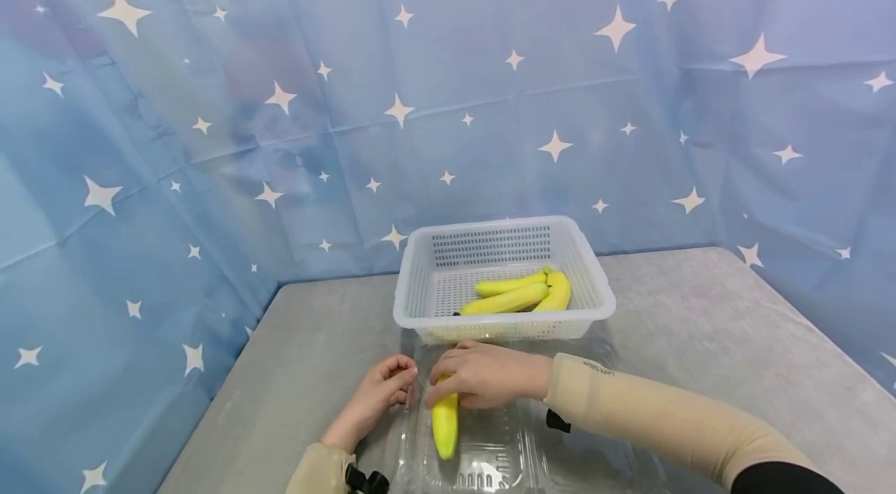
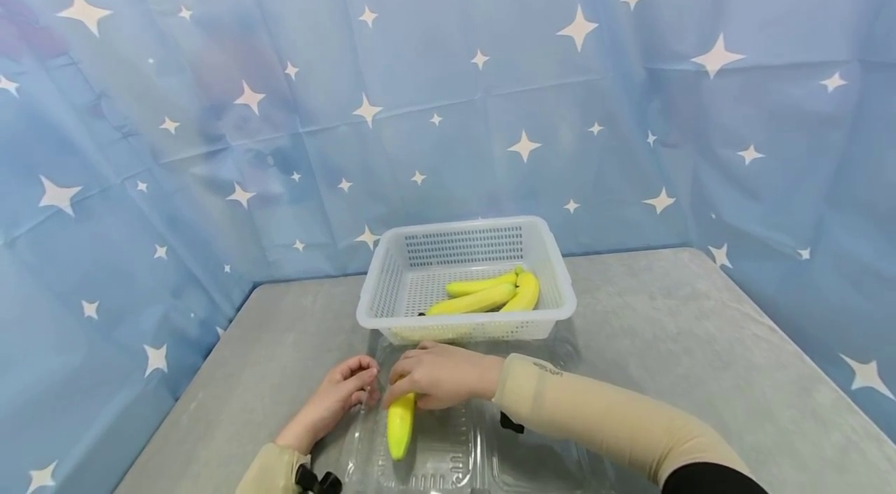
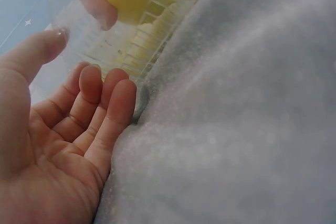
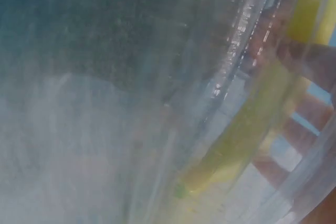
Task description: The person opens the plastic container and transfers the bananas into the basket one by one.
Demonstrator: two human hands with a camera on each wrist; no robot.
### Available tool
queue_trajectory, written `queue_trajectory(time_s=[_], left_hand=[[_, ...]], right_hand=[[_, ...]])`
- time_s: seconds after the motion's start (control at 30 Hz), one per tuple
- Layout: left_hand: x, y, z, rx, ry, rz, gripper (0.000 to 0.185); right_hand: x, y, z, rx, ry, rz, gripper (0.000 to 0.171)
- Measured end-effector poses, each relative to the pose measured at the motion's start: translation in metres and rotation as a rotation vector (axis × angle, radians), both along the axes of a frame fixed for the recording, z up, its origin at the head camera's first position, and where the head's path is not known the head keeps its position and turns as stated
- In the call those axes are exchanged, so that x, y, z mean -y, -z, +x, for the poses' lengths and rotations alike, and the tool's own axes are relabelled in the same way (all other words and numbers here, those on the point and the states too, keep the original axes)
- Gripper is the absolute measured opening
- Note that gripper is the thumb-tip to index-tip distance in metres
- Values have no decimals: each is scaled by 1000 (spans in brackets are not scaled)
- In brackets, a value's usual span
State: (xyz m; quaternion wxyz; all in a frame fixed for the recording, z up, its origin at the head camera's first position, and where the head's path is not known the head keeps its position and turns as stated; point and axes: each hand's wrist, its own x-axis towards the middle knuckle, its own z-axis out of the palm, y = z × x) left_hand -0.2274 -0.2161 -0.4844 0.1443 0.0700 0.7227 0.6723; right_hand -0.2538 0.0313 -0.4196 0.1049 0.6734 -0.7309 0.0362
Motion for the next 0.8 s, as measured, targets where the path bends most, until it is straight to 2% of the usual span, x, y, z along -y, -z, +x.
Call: queue_trajectory(time_s=[0.17,0.8], left_hand=[[-1,-2,0,0,2,-18,38],[1,0,-1,-4,4,2,32]], right_hand=[[-1,-1,2,-13,-4,-12,51],[-1,-8,-2,-25,12,-21,50]])
